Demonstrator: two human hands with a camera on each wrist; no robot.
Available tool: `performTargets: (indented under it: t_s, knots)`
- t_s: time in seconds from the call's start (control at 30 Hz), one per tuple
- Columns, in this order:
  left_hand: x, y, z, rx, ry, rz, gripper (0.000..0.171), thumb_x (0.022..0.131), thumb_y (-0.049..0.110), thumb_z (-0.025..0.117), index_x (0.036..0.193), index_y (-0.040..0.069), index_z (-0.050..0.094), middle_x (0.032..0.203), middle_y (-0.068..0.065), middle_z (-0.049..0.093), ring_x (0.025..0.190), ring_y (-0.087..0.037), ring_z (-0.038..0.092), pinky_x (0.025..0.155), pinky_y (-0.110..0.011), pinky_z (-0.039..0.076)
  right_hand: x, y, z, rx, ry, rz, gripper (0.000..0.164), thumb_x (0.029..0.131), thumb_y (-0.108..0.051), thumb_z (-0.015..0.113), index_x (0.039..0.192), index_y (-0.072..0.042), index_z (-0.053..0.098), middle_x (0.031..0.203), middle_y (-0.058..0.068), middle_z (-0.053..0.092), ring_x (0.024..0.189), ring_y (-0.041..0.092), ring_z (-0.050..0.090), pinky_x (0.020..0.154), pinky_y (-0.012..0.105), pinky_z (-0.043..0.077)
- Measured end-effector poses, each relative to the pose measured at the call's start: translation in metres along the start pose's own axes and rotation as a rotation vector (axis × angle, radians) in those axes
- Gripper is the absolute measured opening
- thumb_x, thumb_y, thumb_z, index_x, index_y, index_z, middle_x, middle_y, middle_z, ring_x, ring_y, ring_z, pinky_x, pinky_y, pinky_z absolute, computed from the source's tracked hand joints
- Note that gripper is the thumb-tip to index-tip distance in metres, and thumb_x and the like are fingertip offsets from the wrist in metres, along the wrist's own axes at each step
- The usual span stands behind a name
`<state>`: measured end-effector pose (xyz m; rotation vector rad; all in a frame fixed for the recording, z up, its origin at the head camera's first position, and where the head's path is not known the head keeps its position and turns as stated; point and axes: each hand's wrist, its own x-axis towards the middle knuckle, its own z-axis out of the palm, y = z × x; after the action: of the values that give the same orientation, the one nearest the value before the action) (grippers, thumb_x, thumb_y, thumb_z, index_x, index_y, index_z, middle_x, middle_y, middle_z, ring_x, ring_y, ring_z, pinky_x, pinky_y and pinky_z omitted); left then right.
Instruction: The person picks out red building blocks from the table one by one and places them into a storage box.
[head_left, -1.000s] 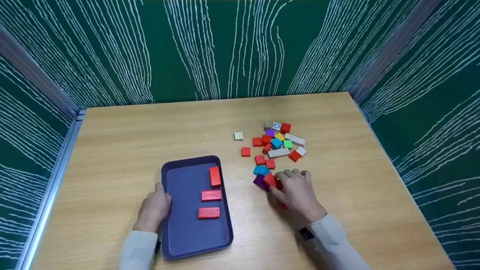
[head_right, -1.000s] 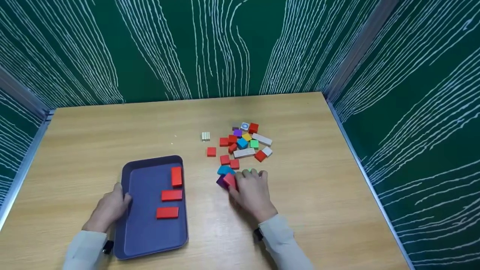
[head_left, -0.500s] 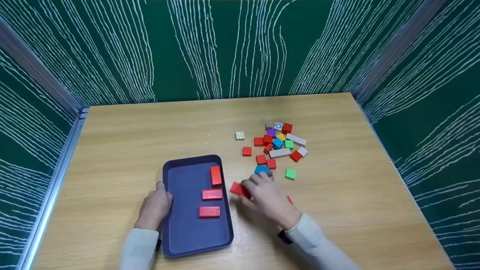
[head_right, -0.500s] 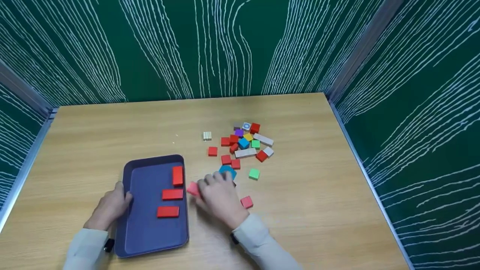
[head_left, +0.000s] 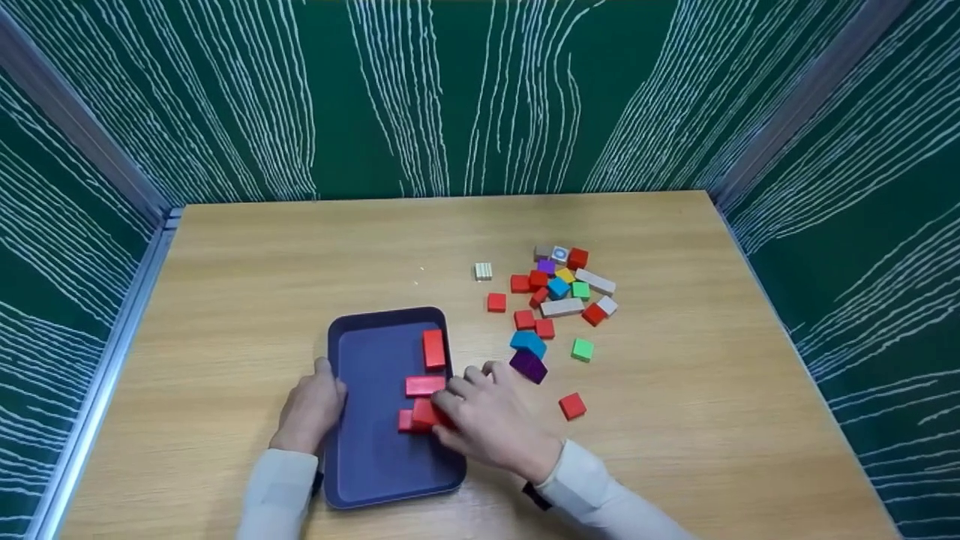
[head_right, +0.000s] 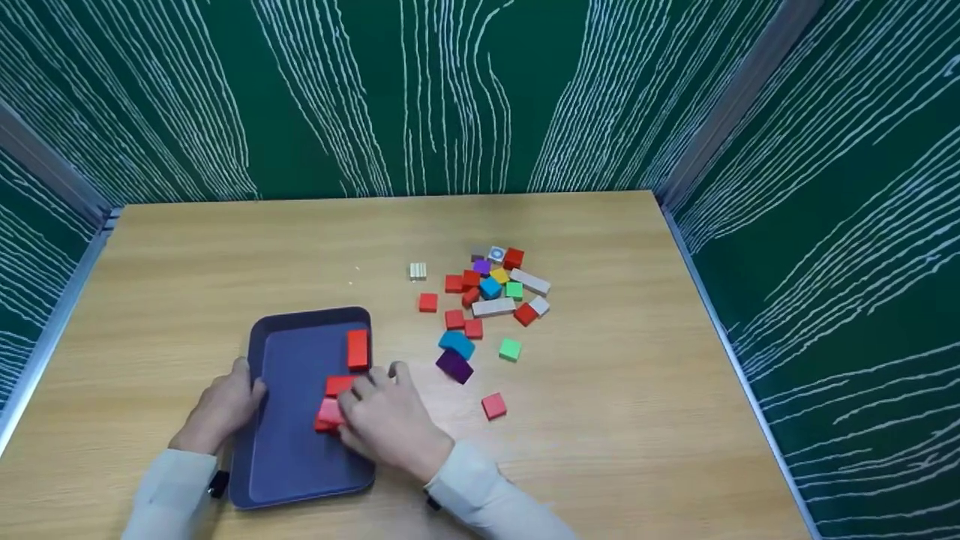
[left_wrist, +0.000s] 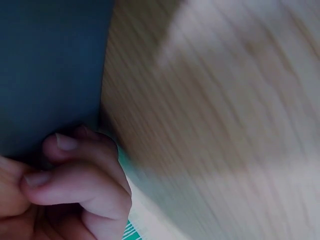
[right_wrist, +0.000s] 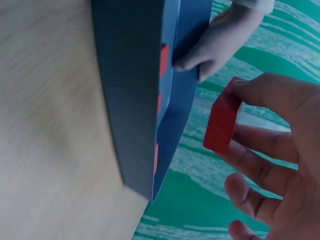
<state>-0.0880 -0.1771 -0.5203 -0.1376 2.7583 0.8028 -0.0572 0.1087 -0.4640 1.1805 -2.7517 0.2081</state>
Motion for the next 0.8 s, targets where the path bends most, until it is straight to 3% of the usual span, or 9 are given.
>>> performTargets:
  t_s: [0.33,0.6,0.8]
  knots:
    - [0.002,0.001,0.0,-0.014,-0.017,-0.012,0.031,0.104,0.014,0.04,0.126,-0.008,0.04,0.074,-0.016,0.055,0.06,-0.028,0.055,0.055,-0.041,0.044,0.003,-0.019,0.02,0.027,-0.016,-0.101,0.032,0.09,-0.046,0.071,0.107,-0.018,0.072,0.092,-0.002,0.064,0.086,0.021,0.052,0.081,0.047,0.038]
    - [0.001,0.001,0.001,0.004,0.008,0.006,0.033,0.103,0.014,0.042,0.127,-0.008,0.04,0.076,-0.019,0.057,0.062,-0.029,0.056,0.058,-0.043,0.046,-0.001,-0.024,0.041,0.042,-0.144,-0.093,0.031,0.091,-0.047,0.07,0.111,-0.022,0.072,0.098,-0.004,0.067,0.087,0.021,0.051,0.083,0.047,0.038]
    - [0.002,0.001,-0.001,-0.006,-0.008,-0.03,0.038,0.103,0.015,0.04,0.132,-0.008,0.037,0.078,-0.019,0.057,0.064,-0.029,0.056,0.059,-0.044,0.046,0.001,-0.025,0.047,0.023,-0.193,-0.081,0.031,0.09,-0.048,0.072,0.11,-0.023,0.073,0.099,-0.005,0.067,0.088,0.021,0.051,0.081,0.045,0.037]
